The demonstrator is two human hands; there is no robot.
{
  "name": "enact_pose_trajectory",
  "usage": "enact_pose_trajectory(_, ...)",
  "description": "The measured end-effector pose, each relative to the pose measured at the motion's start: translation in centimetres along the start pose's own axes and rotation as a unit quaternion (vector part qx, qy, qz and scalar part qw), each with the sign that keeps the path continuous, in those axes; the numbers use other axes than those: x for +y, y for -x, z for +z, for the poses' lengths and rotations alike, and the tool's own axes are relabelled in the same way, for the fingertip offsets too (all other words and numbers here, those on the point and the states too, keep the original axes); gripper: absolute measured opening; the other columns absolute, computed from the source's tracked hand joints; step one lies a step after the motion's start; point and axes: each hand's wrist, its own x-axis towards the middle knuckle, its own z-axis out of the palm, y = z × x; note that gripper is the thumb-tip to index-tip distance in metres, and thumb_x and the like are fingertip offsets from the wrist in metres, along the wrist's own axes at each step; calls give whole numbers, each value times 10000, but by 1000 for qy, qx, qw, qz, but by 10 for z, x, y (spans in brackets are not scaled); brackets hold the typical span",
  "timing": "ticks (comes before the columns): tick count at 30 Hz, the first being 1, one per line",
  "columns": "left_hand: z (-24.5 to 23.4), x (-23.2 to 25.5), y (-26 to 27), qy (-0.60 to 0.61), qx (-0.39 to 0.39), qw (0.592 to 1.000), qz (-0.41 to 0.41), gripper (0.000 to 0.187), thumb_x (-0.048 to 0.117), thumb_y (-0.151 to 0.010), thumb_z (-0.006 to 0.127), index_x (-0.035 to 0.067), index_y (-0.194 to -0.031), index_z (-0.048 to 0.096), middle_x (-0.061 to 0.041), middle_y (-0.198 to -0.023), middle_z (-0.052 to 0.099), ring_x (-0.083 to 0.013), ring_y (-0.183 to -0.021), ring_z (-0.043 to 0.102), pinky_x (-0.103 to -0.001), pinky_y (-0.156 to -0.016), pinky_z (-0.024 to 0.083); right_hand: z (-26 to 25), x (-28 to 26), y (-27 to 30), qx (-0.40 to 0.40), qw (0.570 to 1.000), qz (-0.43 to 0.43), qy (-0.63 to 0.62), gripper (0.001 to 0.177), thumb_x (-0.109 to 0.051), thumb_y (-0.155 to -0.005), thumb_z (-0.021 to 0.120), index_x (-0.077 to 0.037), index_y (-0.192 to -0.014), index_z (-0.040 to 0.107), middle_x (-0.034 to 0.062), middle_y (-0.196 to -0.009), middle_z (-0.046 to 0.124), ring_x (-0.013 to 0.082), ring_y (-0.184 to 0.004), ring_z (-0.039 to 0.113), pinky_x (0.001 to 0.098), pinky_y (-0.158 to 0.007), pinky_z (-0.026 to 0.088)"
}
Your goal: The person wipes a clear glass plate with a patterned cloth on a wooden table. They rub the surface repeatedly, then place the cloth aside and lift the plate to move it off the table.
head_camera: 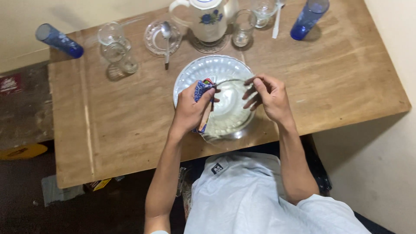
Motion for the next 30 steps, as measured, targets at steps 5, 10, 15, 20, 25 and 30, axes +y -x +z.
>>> enact_pose_trajectory(5,-8,7,-10,-88,-148,985,18,205,232,-937,673,90,-1076,723,-153,-797,742,-292,-692,705,-407,-653,563,24,2,-1,-115,992,3,54,205,-181,-1049,559,-45,-1007,707,208,-747,728,293,-544,737,351,-442,592)
enact_pose_trajectory(10,-4,12,-21,-126,-219,967,6,190,222,-881,693,128,-1041,733,-142,-714,717,-304,-667,713,-394,-645,558,23,3,8,-117,993,16,17,186,-144,-1032,570,-41,-971,712,212,-759,737,292,-537,743,351,-432,598)
enact_pose_trajectory(15,-4,-14,-26,-36,-42,997,59,138,257,-904,740,153,-993,754,-80,-713,713,-121,-654,667,-282,-569,526,7,0,7,76,995,-24,-64,298,-298,-1065,550,-34,-1115,678,232,-801,712,290,-611,747,310,-504,610)
enact_pose_trajectory(20,28,-24,-4,147,126,981,28,205,146,-970,656,27,-1134,689,-178,-1017,768,-230,-925,758,-349,-743,638,18,0,7,210,971,-29,-114,337,-374,-1080,477,-97,-1182,640,185,-841,710,271,-661,759,291,-524,619)
enact_pose_trajectory(25,23,-27,2,212,151,965,3,224,139,-991,639,-9,-1160,640,-204,-1094,746,-269,-955,756,-377,-677,666,17,4,2,201,973,-45,-103,342,-358,-1103,450,-95,-1227,631,211,-853,699,296,-685,758,302,-531,623)
enact_pose_trajectory(30,-5,-9,-20,-77,46,996,14,276,446,-912,711,184,-992,737,-46,-723,736,-193,-700,750,-334,-610,570,11,0,7,72,996,-29,-42,351,-341,-1092,501,-41,-1202,647,238,-806,693,301,-629,739,340,-512,608)
